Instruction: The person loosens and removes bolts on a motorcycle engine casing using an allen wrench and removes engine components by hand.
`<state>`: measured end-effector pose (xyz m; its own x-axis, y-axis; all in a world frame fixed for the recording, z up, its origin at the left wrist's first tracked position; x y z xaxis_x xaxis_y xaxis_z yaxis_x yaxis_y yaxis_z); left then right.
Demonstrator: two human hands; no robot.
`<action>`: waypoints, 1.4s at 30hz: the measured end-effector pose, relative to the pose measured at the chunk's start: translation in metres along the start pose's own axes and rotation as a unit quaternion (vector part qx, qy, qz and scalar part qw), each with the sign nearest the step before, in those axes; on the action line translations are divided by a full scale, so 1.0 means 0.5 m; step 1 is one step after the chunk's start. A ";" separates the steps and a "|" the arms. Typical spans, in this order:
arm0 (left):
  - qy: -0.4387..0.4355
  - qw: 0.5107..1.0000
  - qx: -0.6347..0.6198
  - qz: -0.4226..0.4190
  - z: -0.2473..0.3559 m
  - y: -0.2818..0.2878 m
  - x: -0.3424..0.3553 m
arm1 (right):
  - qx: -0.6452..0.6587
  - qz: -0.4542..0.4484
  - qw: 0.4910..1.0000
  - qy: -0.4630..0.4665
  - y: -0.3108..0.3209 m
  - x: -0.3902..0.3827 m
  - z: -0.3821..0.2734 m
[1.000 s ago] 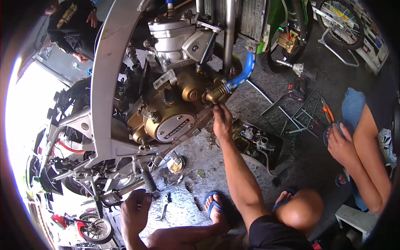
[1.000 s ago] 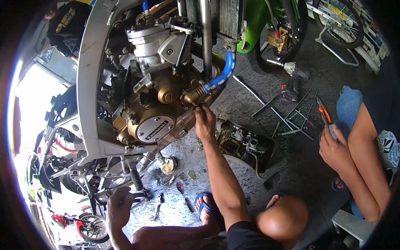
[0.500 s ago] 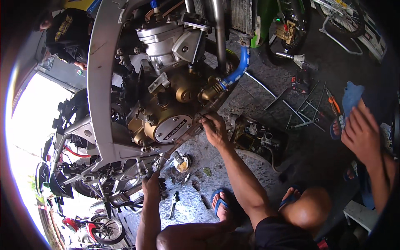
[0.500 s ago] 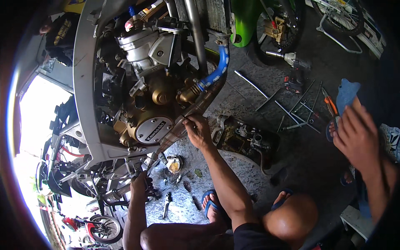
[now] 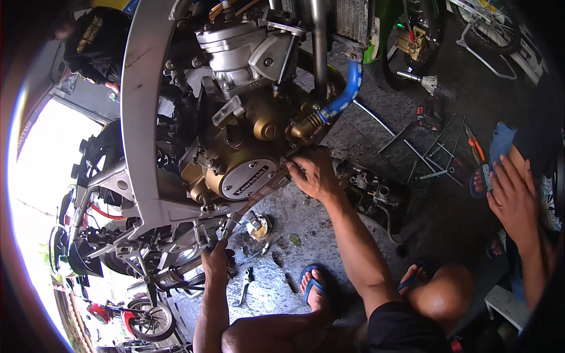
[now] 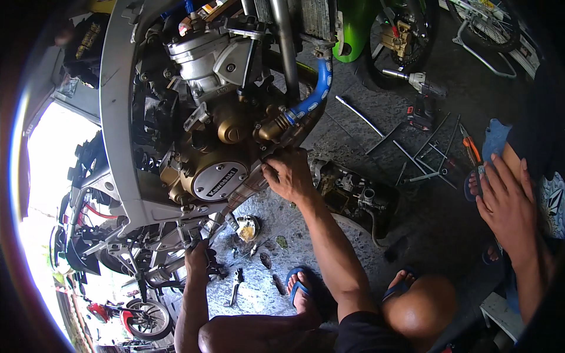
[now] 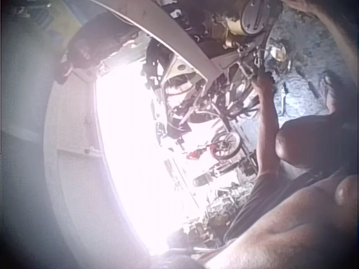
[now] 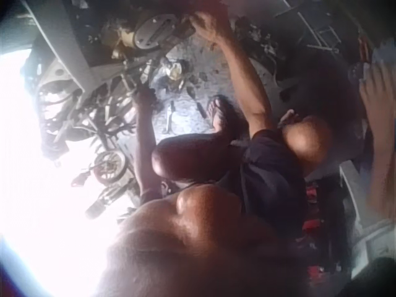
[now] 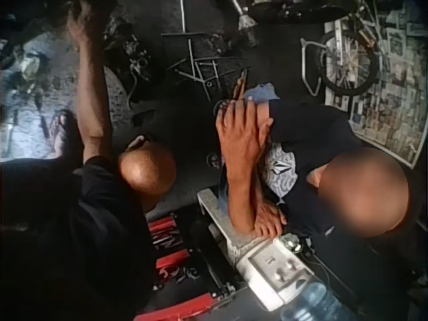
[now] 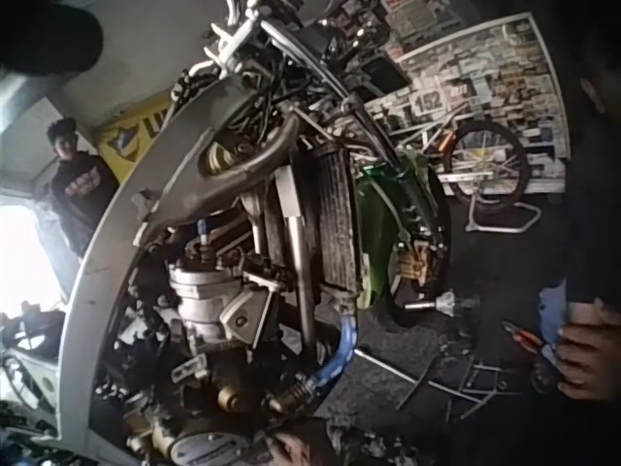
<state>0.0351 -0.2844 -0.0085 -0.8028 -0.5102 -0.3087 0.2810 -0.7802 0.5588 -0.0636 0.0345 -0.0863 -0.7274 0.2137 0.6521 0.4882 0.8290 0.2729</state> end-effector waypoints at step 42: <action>-0.022 0.988 -0.149 -0.031 -0.023 -0.005 0.001 | 0.493 0.561 0.499 -0.439 -0.193 -0.082 -0.020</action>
<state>0.0401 -0.2868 -0.0187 -0.8438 -0.4468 -0.2971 0.3680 -0.8849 0.2857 -0.0761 -0.0595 -0.1326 -0.4042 0.6152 -0.6769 0.6662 -0.3091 -0.6787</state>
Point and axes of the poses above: each hand's wrist, its own x-axis towards the middle knuckle, its own y-axis out of the back of the hand, z = x × y, the point moved 2 cm from there along x, towards the middle knuckle, and after that the axes turned 2 degrees about z, right-handed, at the moved point
